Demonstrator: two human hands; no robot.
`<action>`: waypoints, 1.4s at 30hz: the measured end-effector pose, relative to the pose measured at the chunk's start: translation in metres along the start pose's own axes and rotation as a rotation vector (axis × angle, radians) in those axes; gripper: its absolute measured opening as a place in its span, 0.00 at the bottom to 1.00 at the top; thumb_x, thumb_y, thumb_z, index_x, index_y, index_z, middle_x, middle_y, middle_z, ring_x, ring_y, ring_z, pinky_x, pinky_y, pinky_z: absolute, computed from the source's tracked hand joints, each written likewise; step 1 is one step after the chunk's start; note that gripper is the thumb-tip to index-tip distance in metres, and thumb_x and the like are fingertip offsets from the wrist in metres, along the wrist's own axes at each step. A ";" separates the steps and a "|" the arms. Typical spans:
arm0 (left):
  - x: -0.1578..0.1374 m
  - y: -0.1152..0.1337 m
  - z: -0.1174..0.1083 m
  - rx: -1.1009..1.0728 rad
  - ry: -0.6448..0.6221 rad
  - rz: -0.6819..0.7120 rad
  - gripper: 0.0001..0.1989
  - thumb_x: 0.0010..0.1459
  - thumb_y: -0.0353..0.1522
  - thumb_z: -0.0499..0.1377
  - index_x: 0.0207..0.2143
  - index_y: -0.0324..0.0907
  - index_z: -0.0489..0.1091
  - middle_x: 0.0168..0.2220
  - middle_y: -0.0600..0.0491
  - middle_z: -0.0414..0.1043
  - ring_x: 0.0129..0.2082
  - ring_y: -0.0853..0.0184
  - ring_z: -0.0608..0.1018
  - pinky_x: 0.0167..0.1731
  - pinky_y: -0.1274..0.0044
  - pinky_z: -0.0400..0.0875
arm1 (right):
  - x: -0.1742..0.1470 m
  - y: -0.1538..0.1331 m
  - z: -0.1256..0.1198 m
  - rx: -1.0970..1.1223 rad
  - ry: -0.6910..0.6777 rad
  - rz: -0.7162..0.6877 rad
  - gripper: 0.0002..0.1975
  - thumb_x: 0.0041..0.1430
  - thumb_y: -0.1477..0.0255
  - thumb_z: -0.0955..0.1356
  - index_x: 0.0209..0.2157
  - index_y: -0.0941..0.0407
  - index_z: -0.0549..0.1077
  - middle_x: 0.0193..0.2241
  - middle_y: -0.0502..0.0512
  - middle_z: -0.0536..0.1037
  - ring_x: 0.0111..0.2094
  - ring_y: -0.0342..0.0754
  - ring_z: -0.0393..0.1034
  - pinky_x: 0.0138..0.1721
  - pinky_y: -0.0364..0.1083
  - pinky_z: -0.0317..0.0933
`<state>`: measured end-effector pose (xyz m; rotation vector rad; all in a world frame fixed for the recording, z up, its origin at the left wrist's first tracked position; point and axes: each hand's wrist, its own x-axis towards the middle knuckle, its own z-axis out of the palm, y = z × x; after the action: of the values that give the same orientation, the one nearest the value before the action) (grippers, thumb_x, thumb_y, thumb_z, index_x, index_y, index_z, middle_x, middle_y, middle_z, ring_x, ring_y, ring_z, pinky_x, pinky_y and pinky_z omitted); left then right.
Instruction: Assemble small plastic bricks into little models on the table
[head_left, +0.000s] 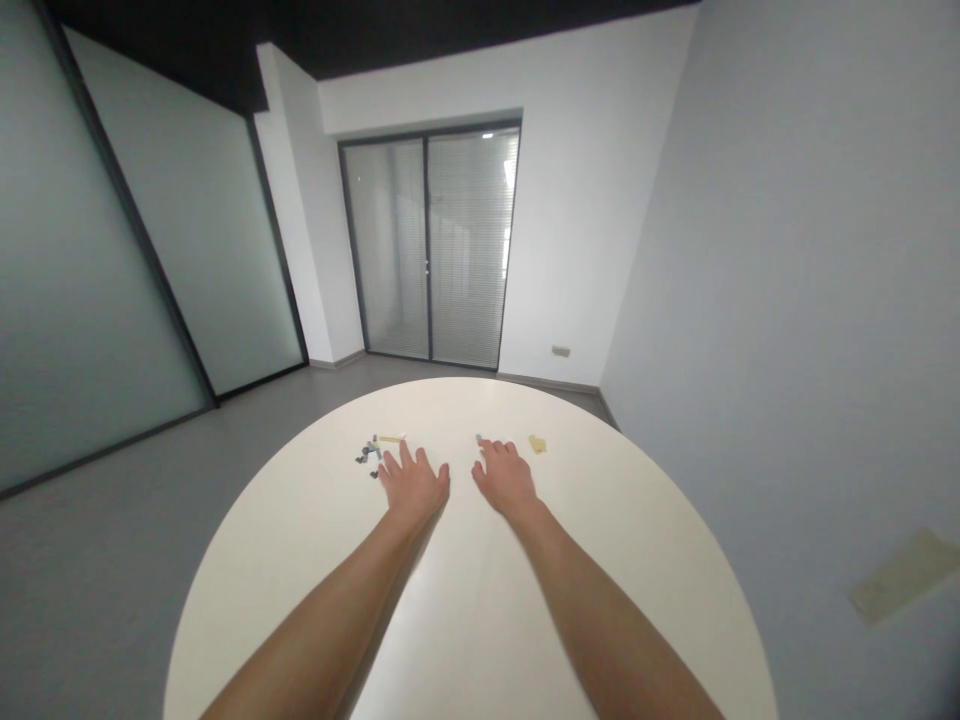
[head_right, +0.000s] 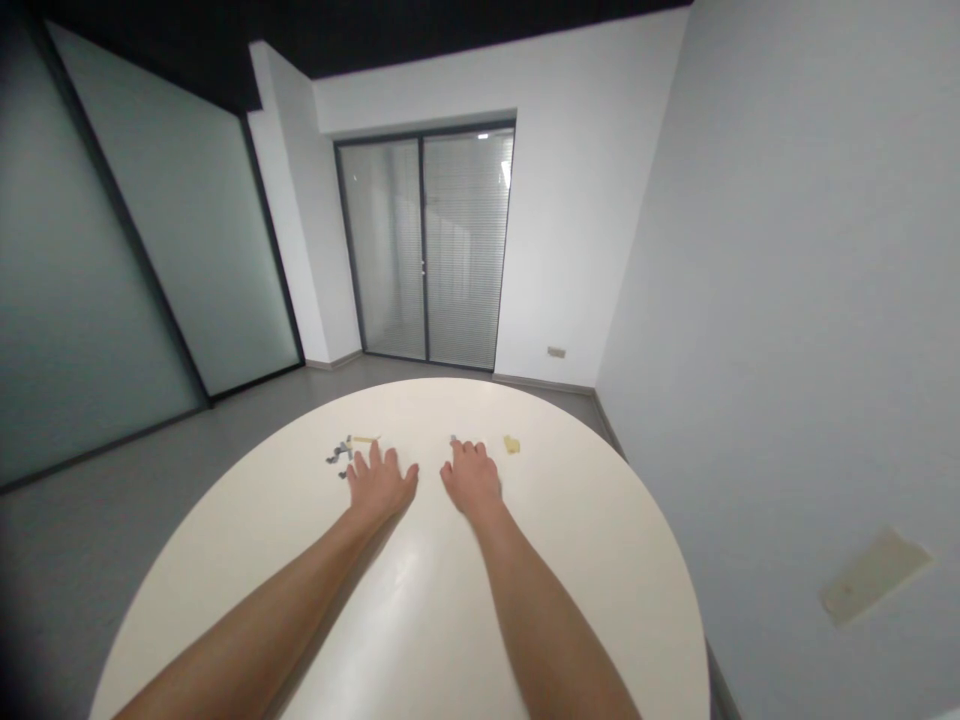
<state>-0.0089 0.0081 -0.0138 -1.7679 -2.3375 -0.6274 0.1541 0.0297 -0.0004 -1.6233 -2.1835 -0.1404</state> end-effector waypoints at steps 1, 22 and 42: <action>0.001 -0.001 0.000 0.000 -0.003 -0.011 0.31 0.58 0.49 0.51 0.54 0.36 0.67 0.65 0.35 0.54 0.63 0.35 0.55 0.58 0.51 0.49 | -0.001 0.001 0.000 0.005 0.001 0.004 0.19 0.64 0.67 0.61 0.55 0.55 0.65 0.49 0.60 0.73 0.52 0.55 0.59 0.49 0.49 0.58; 0.010 -0.007 -0.004 -0.017 -0.018 -0.018 0.33 0.59 0.47 0.49 0.58 0.32 0.63 0.65 0.32 0.50 0.66 0.39 0.49 0.61 0.51 0.41 | -0.007 0.010 -0.015 0.000 -0.150 -0.092 0.18 0.64 0.67 0.61 0.54 0.55 0.66 0.50 0.61 0.73 0.53 0.55 0.61 0.47 0.50 0.60; -0.025 0.027 -0.015 0.043 -0.108 0.174 0.34 0.62 0.47 0.46 0.63 0.34 0.57 0.65 0.32 0.51 0.61 0.37 0.60 0.58 0.51 0.48 | -0.037 0.034 -0.020 0.203 -0.057 -0.203 0.18 0.65 0.70 0.61 0.54 0.55 0.68 0.51 0.57 0.74 0.54 0.50 0.65 0.55 0.49 0.56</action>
<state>0.0220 -0.0146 -0.0030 -2.0043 -2.2111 -0.4623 0.1994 0.0006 -0.0025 -1.3107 -2.3182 0.0681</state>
